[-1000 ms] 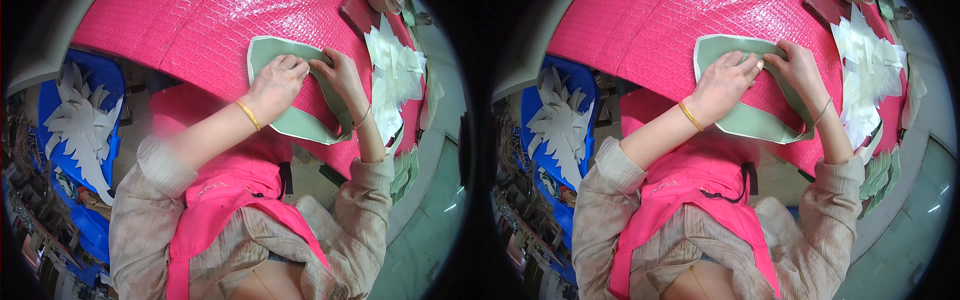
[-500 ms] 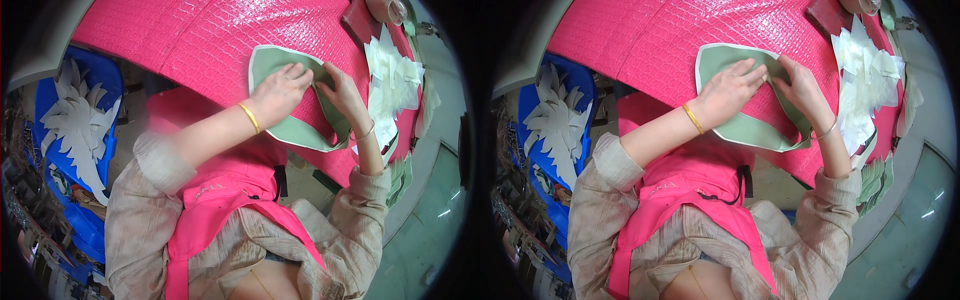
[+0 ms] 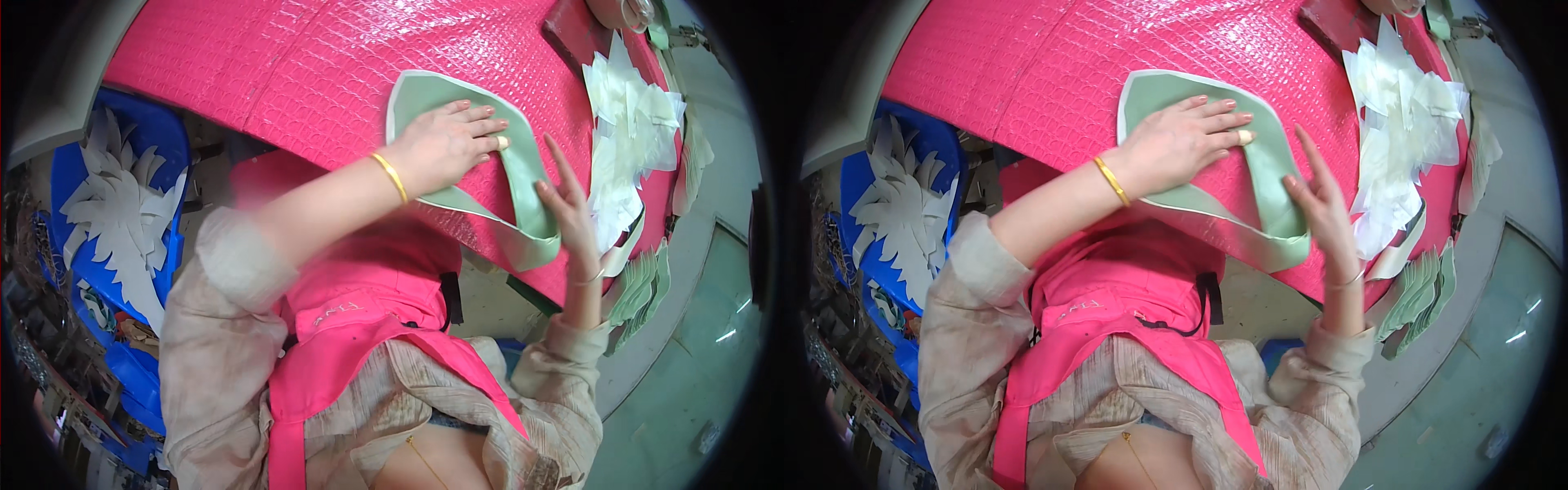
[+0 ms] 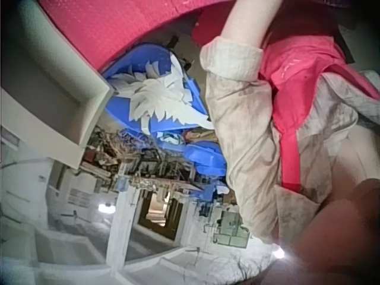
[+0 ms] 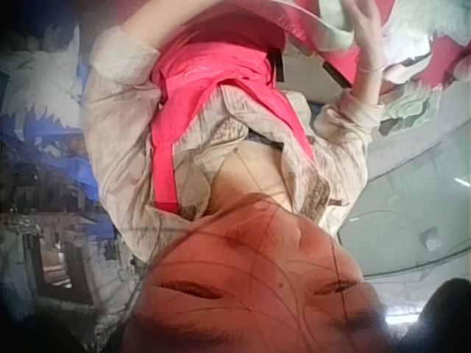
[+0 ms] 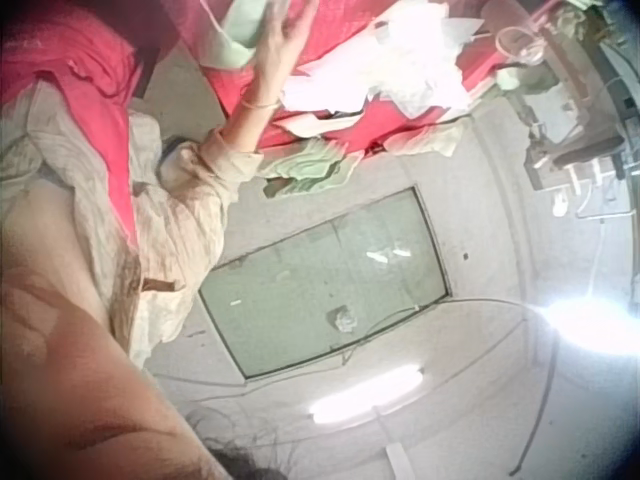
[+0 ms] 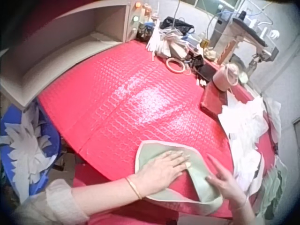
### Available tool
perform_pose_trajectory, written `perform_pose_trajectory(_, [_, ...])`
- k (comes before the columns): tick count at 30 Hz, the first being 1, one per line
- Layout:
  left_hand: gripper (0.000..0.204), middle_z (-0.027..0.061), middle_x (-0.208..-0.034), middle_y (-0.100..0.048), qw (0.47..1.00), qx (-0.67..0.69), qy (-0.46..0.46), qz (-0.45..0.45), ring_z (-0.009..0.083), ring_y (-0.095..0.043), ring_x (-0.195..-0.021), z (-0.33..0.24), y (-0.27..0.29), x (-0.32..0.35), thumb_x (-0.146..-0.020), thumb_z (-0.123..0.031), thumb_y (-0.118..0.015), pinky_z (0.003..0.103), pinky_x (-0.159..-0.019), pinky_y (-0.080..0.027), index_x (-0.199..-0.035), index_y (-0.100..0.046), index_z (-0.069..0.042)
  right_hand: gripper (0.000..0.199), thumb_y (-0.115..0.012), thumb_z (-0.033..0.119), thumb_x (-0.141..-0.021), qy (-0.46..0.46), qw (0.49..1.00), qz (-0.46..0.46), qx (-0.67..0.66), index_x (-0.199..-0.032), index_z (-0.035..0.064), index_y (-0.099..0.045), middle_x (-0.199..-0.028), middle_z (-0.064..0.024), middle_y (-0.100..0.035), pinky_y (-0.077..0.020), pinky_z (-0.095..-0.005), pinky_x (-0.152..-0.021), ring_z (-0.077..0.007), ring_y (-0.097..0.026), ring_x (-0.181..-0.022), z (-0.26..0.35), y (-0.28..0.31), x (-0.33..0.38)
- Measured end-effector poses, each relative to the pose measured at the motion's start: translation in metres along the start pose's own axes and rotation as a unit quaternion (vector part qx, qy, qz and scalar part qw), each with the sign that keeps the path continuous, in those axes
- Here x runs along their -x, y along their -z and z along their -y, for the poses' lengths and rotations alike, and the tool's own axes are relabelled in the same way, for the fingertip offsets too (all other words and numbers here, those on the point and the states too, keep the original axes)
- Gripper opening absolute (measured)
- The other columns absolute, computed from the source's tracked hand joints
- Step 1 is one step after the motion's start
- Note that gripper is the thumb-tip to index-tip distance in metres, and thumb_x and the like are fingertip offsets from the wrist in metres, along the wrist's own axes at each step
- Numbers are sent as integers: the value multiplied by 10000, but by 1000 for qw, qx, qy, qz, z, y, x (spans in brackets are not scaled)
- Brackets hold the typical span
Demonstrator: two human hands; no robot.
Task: The person assembles a light green slip-on shoe by hand, inserting a white insole and a translucent plastic sheet into the shoe's interior. They repeatedly press and smooth the materials to fit them inside the shoe, handling the shoe and materials one at a time on a pink textured work surface.
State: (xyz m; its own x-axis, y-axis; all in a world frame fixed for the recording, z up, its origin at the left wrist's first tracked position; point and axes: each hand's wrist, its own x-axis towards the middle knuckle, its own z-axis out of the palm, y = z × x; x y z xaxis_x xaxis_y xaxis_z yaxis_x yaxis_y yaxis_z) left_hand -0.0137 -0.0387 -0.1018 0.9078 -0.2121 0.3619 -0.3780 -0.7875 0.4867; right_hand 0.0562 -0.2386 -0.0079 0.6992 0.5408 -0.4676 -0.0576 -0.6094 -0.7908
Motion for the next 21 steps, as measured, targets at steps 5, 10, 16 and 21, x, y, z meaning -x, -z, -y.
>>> perform_pose_trajectory(5, [333,-5,-1299,-459,987,94,-31,124,160,-381,-1233,10,17,-7,-883,-232,-455,349,-1034,-300,-1191,-529,-132,616,-430,-28,-838,79,993,-18,-89,-1398,27,-179,-1469,-22,-147,-252,-256,-1013,-146,-307,-1271,-44,-38,26])
perform_pose_trajectory(10, [351,-13,-1322,-432,989,49,-68,126,153,-361,-1248,14,15,-4,-864,-222,-487,355,-1033,-305,-1207,-511,-148,571,-440,-28,-805,12,965,42,258,-1348,123,-346,-862,-258,-595,-491,-324,-649,-332,-616,-693,-12,-40,20])
perform_pose_trajectory(16, [378,-28,-1334,-410,988,29,-97,113,162,-353,-1253,12,18,-2,-845,-264,-512,361,-1030,-311,-1213,-500,-178,553,-473,17,-779,55,937,30,343,-1307,169,-410,-572,-236,-483,-419,-440,-483,-371,-519,-488,-16,-42,22])
perform_pose_trajectory(21, [409,-36,-1353,-384,986,25,-104,129,163,-342,-1260,14,19,-6,-842,-280,-516,361,-1038,-299,-1242,-471,-211,533,-494,55,-776,57,934,70,345,-1288,195,-442,-561,-215,-488,-415,-426,-473,-354,-520,-480,-15,-37,37])
